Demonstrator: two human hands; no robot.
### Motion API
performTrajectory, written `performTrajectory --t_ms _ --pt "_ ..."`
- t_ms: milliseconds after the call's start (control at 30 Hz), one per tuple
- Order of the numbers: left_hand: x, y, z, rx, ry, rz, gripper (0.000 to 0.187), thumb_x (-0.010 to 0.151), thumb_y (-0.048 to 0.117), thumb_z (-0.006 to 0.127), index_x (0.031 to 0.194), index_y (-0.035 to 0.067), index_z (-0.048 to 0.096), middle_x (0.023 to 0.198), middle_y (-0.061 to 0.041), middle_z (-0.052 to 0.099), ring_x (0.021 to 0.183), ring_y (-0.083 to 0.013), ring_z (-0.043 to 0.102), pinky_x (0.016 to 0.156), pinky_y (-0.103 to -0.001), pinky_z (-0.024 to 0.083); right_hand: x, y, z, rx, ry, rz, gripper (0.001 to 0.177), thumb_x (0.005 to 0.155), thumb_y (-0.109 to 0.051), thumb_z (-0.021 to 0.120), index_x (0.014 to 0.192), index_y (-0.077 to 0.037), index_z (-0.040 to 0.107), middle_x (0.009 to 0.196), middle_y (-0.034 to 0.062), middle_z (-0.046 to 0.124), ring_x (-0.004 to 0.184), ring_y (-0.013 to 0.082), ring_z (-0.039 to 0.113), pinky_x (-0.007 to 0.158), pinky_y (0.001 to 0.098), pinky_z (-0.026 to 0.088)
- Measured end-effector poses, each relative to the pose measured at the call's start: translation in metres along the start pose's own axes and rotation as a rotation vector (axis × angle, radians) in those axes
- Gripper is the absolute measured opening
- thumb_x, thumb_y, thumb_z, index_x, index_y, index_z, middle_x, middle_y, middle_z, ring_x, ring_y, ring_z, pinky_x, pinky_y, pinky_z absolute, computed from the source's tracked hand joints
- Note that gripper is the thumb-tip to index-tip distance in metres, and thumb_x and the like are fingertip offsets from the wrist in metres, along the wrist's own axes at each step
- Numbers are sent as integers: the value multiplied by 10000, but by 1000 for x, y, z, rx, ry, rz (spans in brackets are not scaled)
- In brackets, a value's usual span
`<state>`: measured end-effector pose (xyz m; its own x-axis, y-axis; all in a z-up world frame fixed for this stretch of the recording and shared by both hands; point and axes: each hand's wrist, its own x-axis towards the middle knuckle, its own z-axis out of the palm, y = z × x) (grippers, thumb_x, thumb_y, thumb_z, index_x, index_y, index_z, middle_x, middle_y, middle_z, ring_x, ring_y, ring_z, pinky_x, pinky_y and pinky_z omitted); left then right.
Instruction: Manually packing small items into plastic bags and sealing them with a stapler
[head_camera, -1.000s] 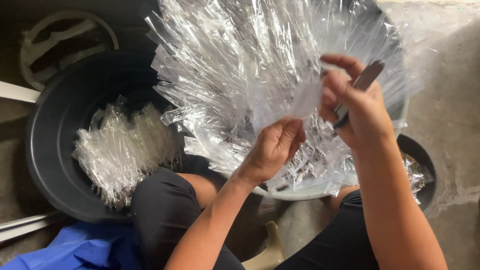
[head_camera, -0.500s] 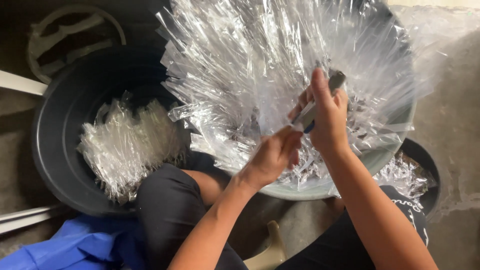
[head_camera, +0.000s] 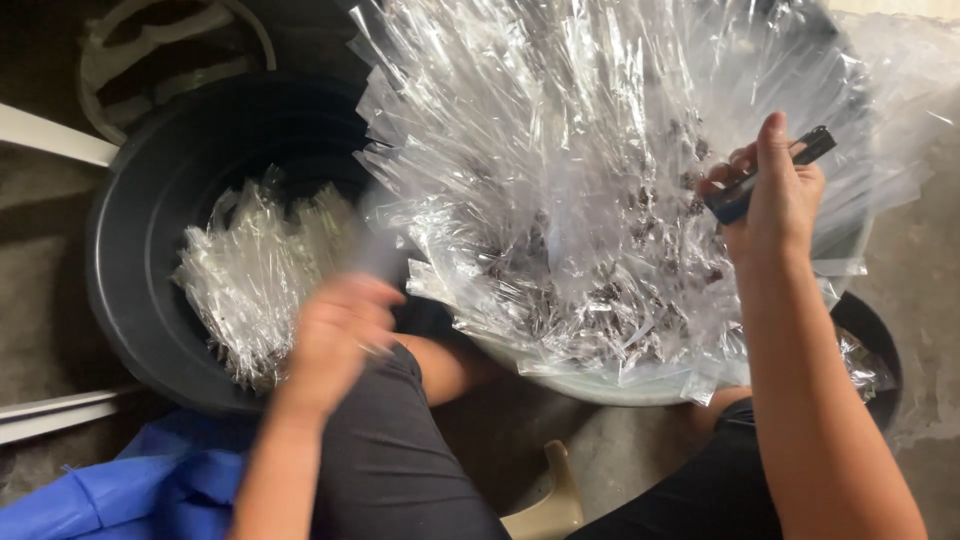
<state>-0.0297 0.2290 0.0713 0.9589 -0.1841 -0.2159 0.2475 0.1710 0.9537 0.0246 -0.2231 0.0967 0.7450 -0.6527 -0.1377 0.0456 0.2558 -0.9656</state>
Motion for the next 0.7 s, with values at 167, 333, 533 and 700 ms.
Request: performTrajectory --t_ms 167,333,533,700 --pt "26 -72 -148 834 777 147 288 1121 251 531 1339 69 485 942 -194 624 806 -372 612 723 -472 479 -25 1 30 -337 -181 48 78 1030 -156 718 1009 -102 666 795 18 625 528 72 549 427 211 444" --pt "29 -230 -188 1514 678 -434 682 1085 491 513 1663 252 241 1233 -224 633 1080 -429 689 893 -603 543 -14 80 41 -588 -246 -137 224 926 -77 753 1105 51 712 817 130 627 449 143 598 352 243 475" --pt "29 -205 -183 1545 475 -645 687 949 653 528 1570 388 397 1349 -200 592 1279 -417 531 1012 -586 364 20 156 46 -987 -279 -115 234 819 -158 880 1008 -94 756 754 46 707 396 157 612 360 270 493" --pt "73 -23 -82 788 440 520 309 973 -30 671 1278 -76 645 1056 -296 660 1004 -433 665 873 -459 557 -2 103 33 -703 -268 -57 184 883 -103 809 1026 -19 729 672 100 630 446 159 589 356 253 432"
